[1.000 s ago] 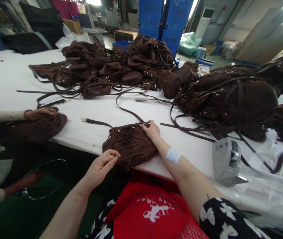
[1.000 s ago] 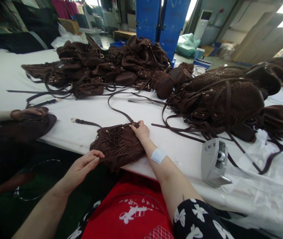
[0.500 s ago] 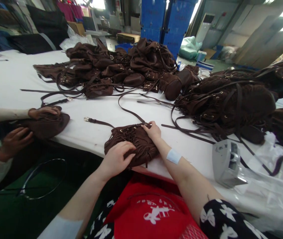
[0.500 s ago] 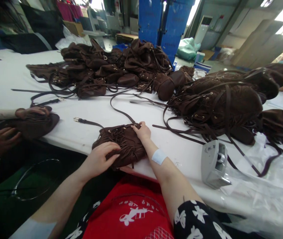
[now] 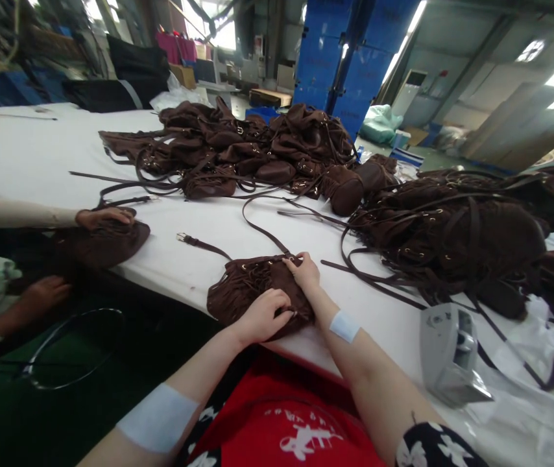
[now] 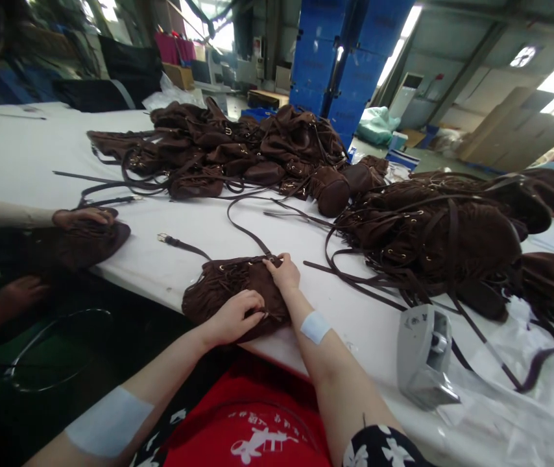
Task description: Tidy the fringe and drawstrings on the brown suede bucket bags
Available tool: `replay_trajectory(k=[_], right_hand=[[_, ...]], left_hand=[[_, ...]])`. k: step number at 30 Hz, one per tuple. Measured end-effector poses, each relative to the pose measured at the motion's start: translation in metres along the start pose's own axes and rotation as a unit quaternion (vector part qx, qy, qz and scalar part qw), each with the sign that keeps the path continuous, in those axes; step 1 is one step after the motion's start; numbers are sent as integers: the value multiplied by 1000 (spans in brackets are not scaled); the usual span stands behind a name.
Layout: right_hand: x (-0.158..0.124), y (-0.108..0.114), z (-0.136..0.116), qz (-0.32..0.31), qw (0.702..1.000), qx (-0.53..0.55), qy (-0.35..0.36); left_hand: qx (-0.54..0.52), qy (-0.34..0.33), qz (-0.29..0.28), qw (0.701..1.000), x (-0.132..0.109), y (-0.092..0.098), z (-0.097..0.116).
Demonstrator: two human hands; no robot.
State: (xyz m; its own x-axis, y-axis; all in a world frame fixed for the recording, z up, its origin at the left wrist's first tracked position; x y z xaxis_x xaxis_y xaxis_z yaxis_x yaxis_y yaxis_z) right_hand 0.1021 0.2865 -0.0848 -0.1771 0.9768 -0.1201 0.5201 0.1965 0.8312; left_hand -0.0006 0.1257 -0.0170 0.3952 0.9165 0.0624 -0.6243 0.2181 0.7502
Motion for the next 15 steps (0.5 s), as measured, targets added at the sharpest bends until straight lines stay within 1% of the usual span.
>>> replay_trajectory(k=[5,9,12,15], right_hand=[[0,0,1,-5,1000,0,-10],[1,0,1,0,1000,0,-4],[3,0,1,-4,1000,-8,5],[6,3,1,-29,998,-31,35]], left_hand=[[-31,6,10,999,-10,8,4],[-59,17,10,998,-29,21,6],[-72,57,28,995,-56,34,-10],[-72,134,76,985,-94,50,-40]])
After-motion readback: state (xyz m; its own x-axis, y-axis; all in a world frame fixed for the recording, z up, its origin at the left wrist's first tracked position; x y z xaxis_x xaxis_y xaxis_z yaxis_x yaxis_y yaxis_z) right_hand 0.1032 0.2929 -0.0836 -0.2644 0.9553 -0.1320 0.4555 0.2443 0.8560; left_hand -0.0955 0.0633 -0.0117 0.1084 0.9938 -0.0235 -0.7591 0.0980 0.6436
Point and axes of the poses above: each hand's wrist, its own x-axis towards the middle knuckle, its own y-axis out of the back of the hand, z = x × y, the point moved 4 cm from there along x, towards the middle knuckle, and after that the axes turned 9 degrees about -z, right-handed, at the moved point
